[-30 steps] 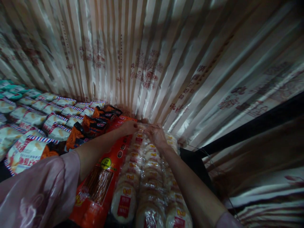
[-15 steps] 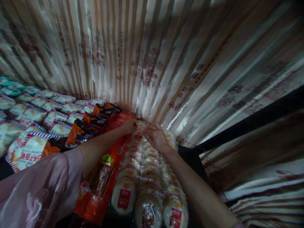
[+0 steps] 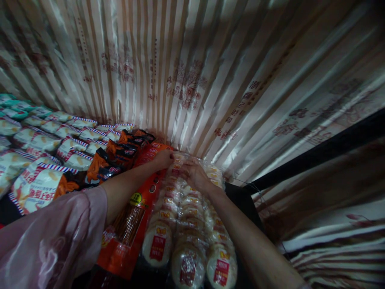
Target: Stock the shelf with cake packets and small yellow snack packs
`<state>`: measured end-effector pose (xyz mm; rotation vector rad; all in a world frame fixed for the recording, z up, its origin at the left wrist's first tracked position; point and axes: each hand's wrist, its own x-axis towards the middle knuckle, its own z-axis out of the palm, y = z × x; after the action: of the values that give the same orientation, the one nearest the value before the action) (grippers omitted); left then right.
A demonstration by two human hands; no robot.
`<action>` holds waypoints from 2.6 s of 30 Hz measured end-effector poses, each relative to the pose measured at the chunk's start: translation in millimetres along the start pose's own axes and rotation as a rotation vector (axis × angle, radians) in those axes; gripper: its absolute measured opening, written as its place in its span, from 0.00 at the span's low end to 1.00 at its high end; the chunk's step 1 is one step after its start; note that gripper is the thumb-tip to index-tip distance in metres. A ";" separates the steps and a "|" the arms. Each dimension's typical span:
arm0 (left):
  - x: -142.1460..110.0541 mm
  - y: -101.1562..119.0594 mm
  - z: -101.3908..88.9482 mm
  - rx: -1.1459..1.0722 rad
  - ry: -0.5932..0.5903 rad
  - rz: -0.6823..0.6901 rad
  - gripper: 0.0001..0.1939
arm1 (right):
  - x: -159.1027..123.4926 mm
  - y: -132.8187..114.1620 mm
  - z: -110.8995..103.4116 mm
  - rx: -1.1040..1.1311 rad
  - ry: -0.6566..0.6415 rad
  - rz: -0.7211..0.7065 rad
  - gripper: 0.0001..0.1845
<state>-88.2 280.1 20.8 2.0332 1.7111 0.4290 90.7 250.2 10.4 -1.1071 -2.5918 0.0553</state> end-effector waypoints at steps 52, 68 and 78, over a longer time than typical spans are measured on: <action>-28.6 -6.7 -1.7 0.015 -0.035 0.037 0.10 | -17.1 -36.5 -9.1 0.022 -0.082 -0.011 0.10; -33.4 -12.0 -3.4 -0.086 0.001 0.045 0.10 | -17.3 -48.2 -20.3 -0.131 -0.061 0.150 0.09; -53.0 -6.6 -20.5 -0.080 -0.106 0.061 0.09 | -15.3 -53.0 -22.4 -0.136 -0.084 0.212 0.10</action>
<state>-113.9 231.7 37.4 2.0174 1.5487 0.3959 70.5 200.3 35.9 -1.4552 -2.5725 -0.0276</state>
